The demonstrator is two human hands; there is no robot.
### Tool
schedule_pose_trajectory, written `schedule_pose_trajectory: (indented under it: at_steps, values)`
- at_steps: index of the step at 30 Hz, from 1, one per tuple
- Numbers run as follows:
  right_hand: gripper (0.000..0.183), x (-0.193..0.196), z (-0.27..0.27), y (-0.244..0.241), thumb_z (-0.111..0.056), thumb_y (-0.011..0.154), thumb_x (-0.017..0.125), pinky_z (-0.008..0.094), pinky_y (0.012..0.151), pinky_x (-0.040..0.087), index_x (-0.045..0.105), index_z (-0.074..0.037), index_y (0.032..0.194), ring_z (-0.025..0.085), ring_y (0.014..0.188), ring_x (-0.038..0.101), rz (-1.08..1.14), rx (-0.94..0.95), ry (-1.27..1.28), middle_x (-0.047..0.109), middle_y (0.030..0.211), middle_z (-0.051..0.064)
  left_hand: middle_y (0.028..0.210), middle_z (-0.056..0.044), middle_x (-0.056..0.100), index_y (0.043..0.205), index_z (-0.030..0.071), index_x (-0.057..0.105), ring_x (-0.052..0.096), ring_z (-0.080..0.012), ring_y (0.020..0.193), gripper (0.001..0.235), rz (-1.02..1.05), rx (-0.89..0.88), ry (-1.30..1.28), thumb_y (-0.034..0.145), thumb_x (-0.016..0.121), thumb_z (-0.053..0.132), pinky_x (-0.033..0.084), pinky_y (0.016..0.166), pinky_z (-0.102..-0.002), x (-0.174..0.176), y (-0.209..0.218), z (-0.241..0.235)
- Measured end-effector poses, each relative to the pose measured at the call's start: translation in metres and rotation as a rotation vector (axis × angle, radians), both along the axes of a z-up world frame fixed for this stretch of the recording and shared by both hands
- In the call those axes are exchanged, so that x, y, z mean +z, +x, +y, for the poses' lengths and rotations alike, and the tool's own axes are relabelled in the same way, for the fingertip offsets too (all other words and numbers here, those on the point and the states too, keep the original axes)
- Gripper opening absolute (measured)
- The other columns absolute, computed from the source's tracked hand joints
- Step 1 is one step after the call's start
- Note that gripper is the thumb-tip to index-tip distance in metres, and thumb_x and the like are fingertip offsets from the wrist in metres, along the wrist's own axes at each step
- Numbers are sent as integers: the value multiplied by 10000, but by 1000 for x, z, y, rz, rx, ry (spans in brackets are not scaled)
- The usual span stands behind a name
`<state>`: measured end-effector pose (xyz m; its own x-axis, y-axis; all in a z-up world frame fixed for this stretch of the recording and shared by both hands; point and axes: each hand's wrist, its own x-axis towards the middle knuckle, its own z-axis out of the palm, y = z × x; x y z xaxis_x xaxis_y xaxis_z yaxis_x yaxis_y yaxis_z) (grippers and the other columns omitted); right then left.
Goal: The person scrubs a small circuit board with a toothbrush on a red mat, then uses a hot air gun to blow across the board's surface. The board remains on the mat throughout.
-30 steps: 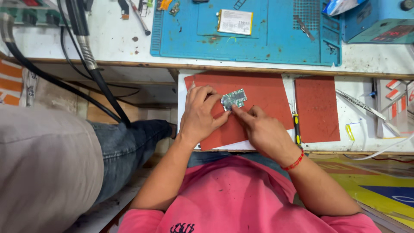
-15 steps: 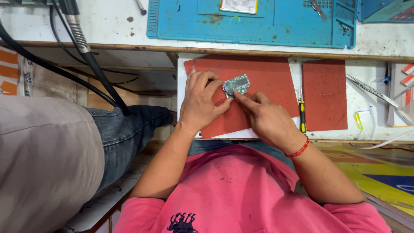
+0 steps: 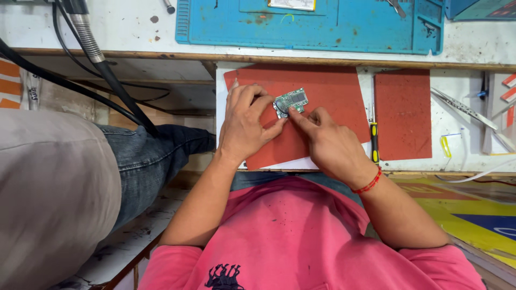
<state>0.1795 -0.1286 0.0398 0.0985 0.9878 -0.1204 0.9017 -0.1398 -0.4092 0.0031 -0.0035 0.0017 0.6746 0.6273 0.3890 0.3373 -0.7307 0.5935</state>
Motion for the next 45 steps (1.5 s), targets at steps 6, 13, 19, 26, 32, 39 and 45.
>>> schedule_pose_trajectory:
  at_steps: [6, 13, 19, 26, 32, 39, 45]
  values:
    - [706, -8, -4, 4, 3, 823, 479, 526, 630, 547, 531, -181, 1502, 428, 738, 664, 24, 31, -6, 614, 1136, 175, 1137, -100, 586, 1067, 43, 706, 540, -332, 1120, 418, -21, -17, 11, 744, 891, 235, 369, 1171, -569, -5, -1, 0]
    - [621, -5, -2, 0, -12, 907, 490, 537, 679, 543, 552, -188, 1498, 429, 759, 659, -3, -50, 52, 622, 1106, 183, 1134, -97, 573, 1078, 41, 702, 533, -330, 1127, 438, -18, -12, 15, 749, 901, 252, 347, 1180, -585, -8, 0, 1]
    - [570, 1, -6, 2, -31, 929, 505, 538, 636, 536, 580, -195, 1470, 432, 706, 652, -78, -98, 7, 631, 1103, 180, 1151, -92, 571, 1088, 46, 694, 524, -335, 1139, 436, -22, -26, -1, 767, 903, 254, 346, 1190, -580, -9, -3, -3]
    - [557, -2, -6, -1, -36, 947, 511, 521, 633, 539, 573, -182, 1481, 421, 726, 659, -65, -100, 22, 626, 1091, 186, 1146, -92, 564, 1097, 40, 695, 524, -327, 1136, 445, -18, -29, 18, 774, 904, 263, 343, 1197, -585, -12, -3, 0]
    - [587, -6, -4, -2, -26, 910, 515, 525, 663, 548, 584, -188, 1470, 419, 769, 667, -25, -11, 62, 632, 1101, 175, 1158, -92, 567, 1090, 39, 696, 524, -324, 1150, 434, -30, -32, 0, 772, 895, 259, 353, 1188, -576, -12, -6, 2]
    - [591, -3, 3, -10, -43, 897, 520, 529, 605, 539, 572, -191, 1467, 428, 724, 661, -8, 11, 3, 634, 1077, 164, 1170, -94, 566, 1115, 32, 688, 519, -334, 1152, 455, -23, -32, 6, 772, 893, 251, 354, 1190, -574, -11, -8, 4]
    - [588, -7, 3, -9, -36, 910, 500, 531, 633, 543, 568, -196, 1472, 419, 718, 668, -67, 40, 5, 631, 1111, 168, 1178, -106, 568, 1144, 24, 663, 513, -357, 1161, 493, -45, -36, -6, 762, 897, 228, 344, 1188, -570, -12, -5, 4]
